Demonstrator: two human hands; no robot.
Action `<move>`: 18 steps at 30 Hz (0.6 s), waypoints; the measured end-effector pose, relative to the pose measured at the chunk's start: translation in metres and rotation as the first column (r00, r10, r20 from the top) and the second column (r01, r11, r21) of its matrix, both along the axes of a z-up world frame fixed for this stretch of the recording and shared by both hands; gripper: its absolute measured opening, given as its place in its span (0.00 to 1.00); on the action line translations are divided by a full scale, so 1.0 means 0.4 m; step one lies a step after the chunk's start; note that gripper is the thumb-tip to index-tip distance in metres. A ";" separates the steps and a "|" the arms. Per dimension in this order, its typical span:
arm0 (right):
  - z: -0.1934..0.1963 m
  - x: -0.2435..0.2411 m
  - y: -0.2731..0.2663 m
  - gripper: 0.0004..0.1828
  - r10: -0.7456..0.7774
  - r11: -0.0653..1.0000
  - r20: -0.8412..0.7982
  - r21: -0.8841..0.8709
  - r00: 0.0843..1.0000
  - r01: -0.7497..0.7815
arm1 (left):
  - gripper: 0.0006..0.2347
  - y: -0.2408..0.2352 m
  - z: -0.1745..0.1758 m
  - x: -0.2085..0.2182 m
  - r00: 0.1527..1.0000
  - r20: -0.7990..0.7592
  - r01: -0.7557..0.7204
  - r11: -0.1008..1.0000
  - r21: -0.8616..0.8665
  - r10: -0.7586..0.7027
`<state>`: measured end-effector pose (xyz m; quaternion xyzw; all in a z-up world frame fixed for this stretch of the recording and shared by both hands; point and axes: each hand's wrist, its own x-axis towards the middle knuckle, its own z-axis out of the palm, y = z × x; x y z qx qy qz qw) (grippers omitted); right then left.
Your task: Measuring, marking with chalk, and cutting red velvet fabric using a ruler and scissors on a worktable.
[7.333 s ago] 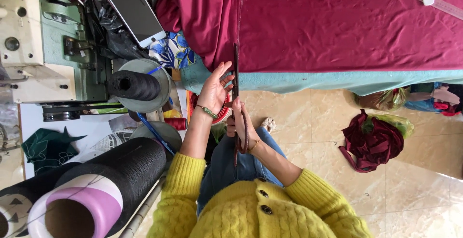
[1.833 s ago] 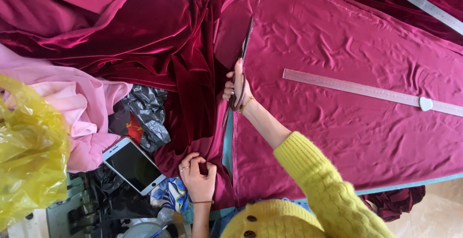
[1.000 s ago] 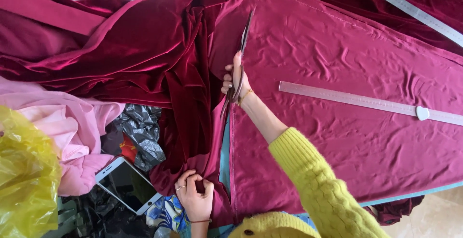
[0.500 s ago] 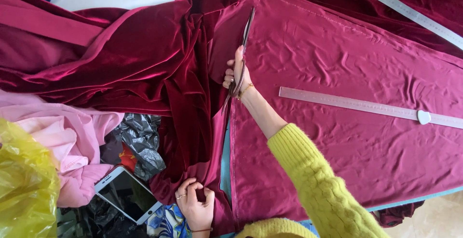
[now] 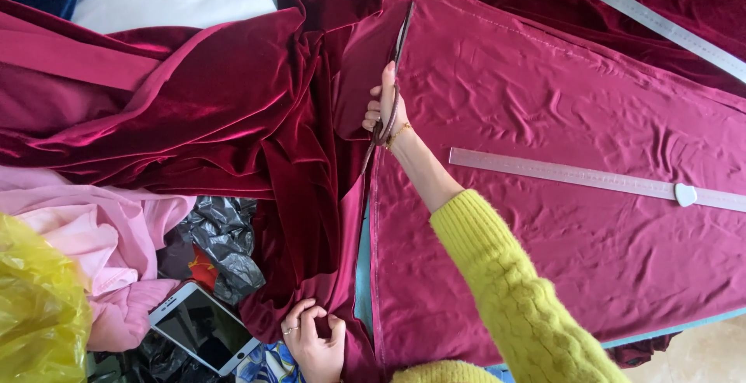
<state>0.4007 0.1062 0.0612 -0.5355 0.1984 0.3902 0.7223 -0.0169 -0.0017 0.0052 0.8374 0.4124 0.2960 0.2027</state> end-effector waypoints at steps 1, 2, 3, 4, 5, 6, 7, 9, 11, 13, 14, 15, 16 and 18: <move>-0.011 0.009 0.004 0.35 0.000 1.000 0.001 -0.002 1.000 0.000 | 0.06 0.000 -0.003 -0.001 1.000 0.001 0.000 1.000 -0.002 0.000; -0.022 0.019 0.007 0.35 -0.011 1.000 -0.040 0.021 0.999 0.012 | 0.06 0.000 -0.007 -0.001 1.000 0.004 -0.004 1.000 0.004 0.004; -0.032 0.028 0.010 0.35 -0.021 0.999 -0.082 0.043 0.996 0.024 | 0.06 0.000 -0.011 -0.002 1.000 0.007 -0.008 1.000 0.010 0.008; -0.031 0.036 0.013 0.35 -0.021 0.999 -0.081 0.044 0.996 0.024 | 0.06 0.000 -0.014 -0.003 1.000 0.007 -0.008 1.000 0.011 0.008; -0.029 0.044 0.015 0.35 -0.024 0.998 -0.082 0.052 0.996 0.028 | 0.06 0.000 -0.017 -0.003 1.000 0.008 -0.010 1.000 0.014 0.010; -0.027 0.052 0.019 0.36 -0.028 0.998 -0.083 0.061 0.996 0.033 | 0.06 0.001 -0.020 -0.004 1.000 0.008 -0.011 1.000 0.017 0.011; -0.020 0.058 0.021 0.36 -0.029 0.997 -0.083 0.064 0.996 0.034 | 0.06 0.002 -0.025 -0.006 1.000 0.009 -0.010 1.000 0.020 0.010; -0.007 0.070 0.026 0.36 -0.013 1.000 -0.070 0.010 0.997 0.014 | 0.06 -0.001 -0.035 -0.010 1.000 0.003 -0.025 0.999 0.025 0.025; -0.015 0.077 0.029 0.36 -0.023 1.000 -0.070 0.013 0.997 0.024 | 0.06 0.000 -0.037 -0.011 1.000 0.006 -0.024 0.999 0.029 0.024; -0.018 0.079 0.029 0.37 -0.033 0.999 -0.069 0.015 0.997 0.034 | 0.06 0.002 -0.038 -0.010 1.000 0.010 -0.023 0.999 0.033 0.023; -0.017 0.077 0.027 0.36 -0.031 0.999 -0.032 0.010 0.999 0.032 | 0.06 0.002 -0.036 -0.009 1.000 0.017 -0.020 0.999 0.041 0.019; -0.015 0.075 0.025 0.36 -0.030 1.000 0.005 0.004 1.000 0.030 | 0.06 0.003 -0.035 -0.009 1.000 0.025 -0.016 0.999 0.050 0.015; -0.015 0.075 0.024 0.36 -0.030 1.000 0.005 0.004 1.000 0.030 | 0.06 0.004 -0.035 -0.007 1.000 0.025 -0.016 0.999 0.050 0.015; -0.018 0.073 0.021 0.36 -0.023 1.000 0.007 0.019 1.000 0.023 | 0.06 0.004 -0.035 -0.007 0.999 0.028 -0.018 0.999 0.048 0.017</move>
